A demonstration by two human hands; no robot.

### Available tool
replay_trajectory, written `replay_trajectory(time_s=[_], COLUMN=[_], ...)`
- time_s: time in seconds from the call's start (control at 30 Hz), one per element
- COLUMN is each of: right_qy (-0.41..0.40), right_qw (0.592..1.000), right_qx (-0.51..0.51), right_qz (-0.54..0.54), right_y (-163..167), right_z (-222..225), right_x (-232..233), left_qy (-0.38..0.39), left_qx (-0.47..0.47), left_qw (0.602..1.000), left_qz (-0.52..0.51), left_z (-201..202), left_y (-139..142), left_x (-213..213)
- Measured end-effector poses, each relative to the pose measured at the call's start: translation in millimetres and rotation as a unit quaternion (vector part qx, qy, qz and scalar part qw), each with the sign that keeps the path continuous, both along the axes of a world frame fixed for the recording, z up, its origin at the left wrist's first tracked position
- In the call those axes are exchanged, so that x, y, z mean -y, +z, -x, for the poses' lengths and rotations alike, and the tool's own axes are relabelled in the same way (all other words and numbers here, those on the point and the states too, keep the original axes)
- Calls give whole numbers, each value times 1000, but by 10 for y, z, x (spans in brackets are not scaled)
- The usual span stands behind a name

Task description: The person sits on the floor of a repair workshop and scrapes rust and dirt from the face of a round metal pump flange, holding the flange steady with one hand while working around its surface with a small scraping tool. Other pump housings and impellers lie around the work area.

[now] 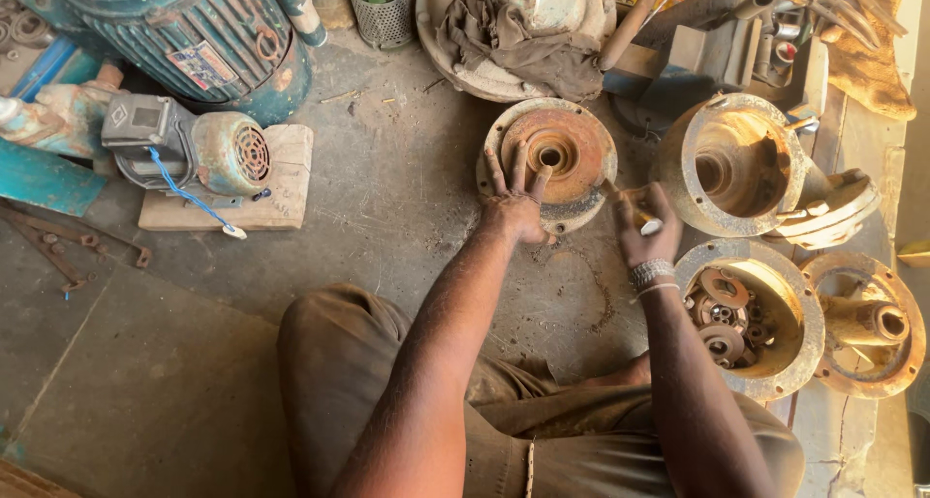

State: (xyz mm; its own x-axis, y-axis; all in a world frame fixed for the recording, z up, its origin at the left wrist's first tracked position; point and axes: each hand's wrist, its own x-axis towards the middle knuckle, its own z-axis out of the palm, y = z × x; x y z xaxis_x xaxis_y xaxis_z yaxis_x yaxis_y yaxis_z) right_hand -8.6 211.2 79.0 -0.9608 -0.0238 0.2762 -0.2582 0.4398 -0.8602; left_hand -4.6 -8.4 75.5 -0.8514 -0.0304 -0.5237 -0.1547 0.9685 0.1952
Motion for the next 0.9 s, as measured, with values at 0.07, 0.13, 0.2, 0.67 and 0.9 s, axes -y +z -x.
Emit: replay_trajectory(time_s=[0.07, 0.13, 0.2, 0.67, 0.9], right_qy=[10, -23, -41, 17, 10], right_qw=[1000, 999, 994, 999, 999], right_qx=[2, -36, -4, -11, -18], right_qz=[-2, -14, 101, -49, -36], right_y=[16, 36, 45, 6, 120], right_z=[-9, -18, -24, -35, -76], right_x=[6, 3, -4, -37, 1], left_qy=[-6, -14, -4, -19, -21], left_qx=[-1, 2, -8, 12, -8], left_qw=[1000, 1000, 1000, 999, 999], left_qz=[5, 7, 2, 26, 45], left_z=[7, 7, -6, 33, 15], left_y=[3, 7, 4, -49, -37], left_x=[4, 17, 14, -17, -12])
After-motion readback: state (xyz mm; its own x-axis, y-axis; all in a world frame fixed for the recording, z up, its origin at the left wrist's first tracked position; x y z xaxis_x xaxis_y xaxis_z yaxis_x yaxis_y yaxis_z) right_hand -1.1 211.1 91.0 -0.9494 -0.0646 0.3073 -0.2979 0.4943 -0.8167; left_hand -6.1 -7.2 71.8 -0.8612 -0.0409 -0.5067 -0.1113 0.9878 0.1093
